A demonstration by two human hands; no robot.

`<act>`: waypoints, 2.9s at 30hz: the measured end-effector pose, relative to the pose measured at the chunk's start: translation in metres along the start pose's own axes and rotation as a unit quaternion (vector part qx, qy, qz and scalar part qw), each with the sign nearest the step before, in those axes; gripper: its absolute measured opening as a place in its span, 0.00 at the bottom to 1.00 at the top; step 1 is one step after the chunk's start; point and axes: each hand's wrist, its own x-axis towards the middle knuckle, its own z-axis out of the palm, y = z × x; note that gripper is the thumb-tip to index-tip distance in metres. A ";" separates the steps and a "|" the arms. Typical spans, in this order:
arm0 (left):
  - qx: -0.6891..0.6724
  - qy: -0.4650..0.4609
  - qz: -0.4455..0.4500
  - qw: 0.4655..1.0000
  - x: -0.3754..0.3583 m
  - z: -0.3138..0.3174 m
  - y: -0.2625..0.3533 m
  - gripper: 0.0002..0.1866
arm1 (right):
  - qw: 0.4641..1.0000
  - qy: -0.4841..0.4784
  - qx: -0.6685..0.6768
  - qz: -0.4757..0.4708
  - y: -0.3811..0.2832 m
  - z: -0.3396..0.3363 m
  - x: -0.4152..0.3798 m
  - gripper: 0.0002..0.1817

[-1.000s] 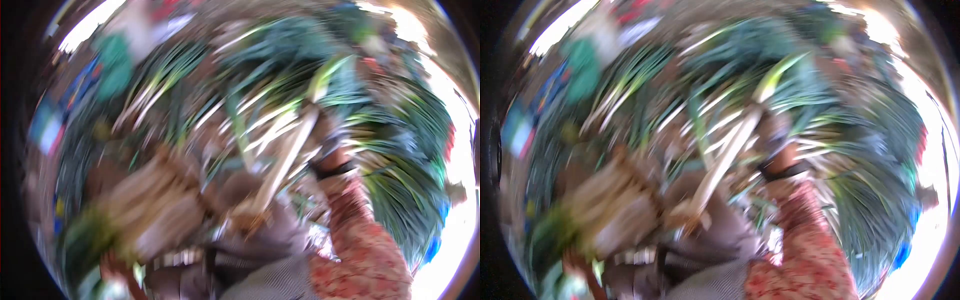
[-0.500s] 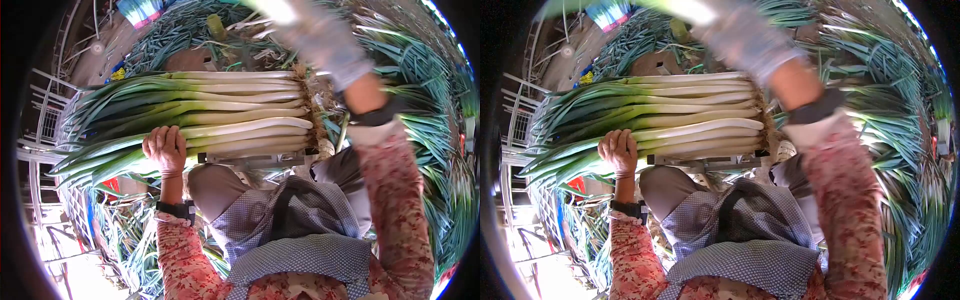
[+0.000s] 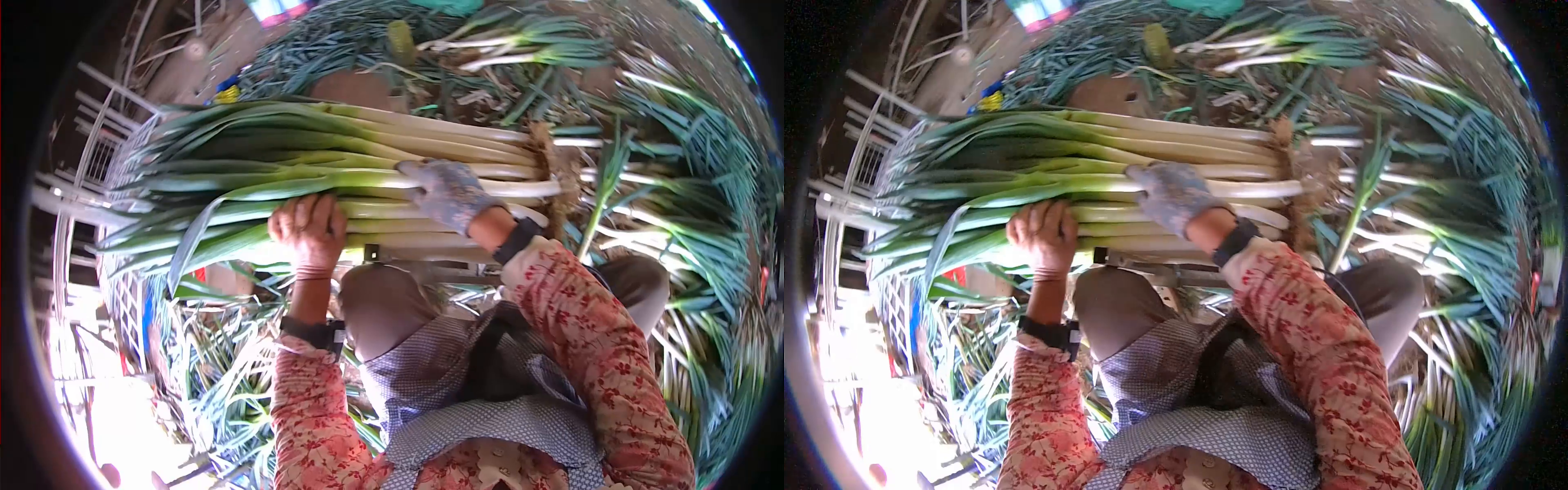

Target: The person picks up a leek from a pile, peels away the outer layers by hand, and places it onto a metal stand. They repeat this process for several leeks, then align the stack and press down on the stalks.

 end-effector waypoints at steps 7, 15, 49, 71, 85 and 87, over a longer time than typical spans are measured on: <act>-0.021 -0.023 0.002 1.000 0.010 -0.012 0.004 0.05 | 0.997 0.025 0.071 -0.023 -0.024 0.008 0.021 0.20; -0.012 -0.017 0.005 1.000 0.007 -0.008 0.009 0.06 | 0.997 -0.015 0.071 0.034 -0.020 0.018 0.012 0.19; -0.057 0.004 -0.019 0.998 0.006 -0.011 0.002 0.08 | 0.985 0.165 -0.001 -0.044 -0.005 0.027 0.004 0.19; -0.065 0.009 -0.035 0.997 0.004 -0.009 0.001 0.08 | 0.919 0.339 0.084 0.183 0.073 -0.218 0.156 0.17; -0.023 -0.011 -0.040 0.999 -0.005 -0.002 -0.002 0.16 | 0.991 0.117 -0.030 -0.060 -0.001 0.031 -0.002 0.21; -0.044 -0.023 -0.057 0.997 -0.001 -0.002 -0.001 0.19 | 0.982 0.167 -0.069 -0.056 0.000 0.040 -0.004 0.22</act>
